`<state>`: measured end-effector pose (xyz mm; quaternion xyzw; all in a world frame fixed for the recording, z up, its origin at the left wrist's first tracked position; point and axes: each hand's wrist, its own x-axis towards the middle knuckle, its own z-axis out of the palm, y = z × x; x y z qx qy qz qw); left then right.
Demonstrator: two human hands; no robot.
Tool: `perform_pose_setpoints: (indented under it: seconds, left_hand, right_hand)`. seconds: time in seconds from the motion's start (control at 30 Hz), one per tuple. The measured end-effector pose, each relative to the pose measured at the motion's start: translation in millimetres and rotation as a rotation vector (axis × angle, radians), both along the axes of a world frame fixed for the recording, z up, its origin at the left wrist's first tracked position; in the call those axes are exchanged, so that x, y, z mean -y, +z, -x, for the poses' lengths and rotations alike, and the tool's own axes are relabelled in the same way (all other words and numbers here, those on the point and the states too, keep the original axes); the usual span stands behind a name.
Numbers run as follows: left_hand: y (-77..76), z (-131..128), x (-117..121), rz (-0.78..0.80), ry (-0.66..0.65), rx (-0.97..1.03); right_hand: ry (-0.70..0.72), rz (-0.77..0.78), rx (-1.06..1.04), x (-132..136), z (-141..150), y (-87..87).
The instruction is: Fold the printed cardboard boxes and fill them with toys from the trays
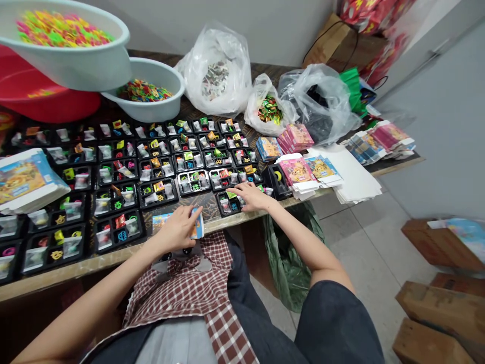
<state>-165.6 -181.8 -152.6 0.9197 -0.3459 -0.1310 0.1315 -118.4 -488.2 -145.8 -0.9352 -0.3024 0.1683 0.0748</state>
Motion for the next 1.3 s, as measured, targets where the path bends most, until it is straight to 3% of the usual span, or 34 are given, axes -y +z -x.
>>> perform_pose_setpoints:
  seconds: [0.17,0.33,0.5,0.7,0.9,1.3]
  left_hand:
    - [19.7,-5,4,-0.09,0.022,0.027]
    - [26.5,-13,1,0.016,0.042,0.045]
    - [22.2,-19,-2,0.23,0.109,0.064]
    - [15.7,-21,3,0.461,0.137,0.074]
    - [12.2,-18,4,0.504,0.157,0.018]
    - [5.4,-5,6,0.377,0.181,0.052]
  right_hand:
    - [0.04,0.041,0.02,-6,-6,0.0]
    - [0.034,-0.034,0.032,-5,-7,-5.5]
    - [0.002,-0.183,0.082,-4,-2,-3.6]
    - [0.039,-0.297,0.146,-15,2,17.3]
    - [0.112,-0.301,0.152,-35,12,37.1]
    - [0.167,-0.326,0.128,-52,23,45.6]
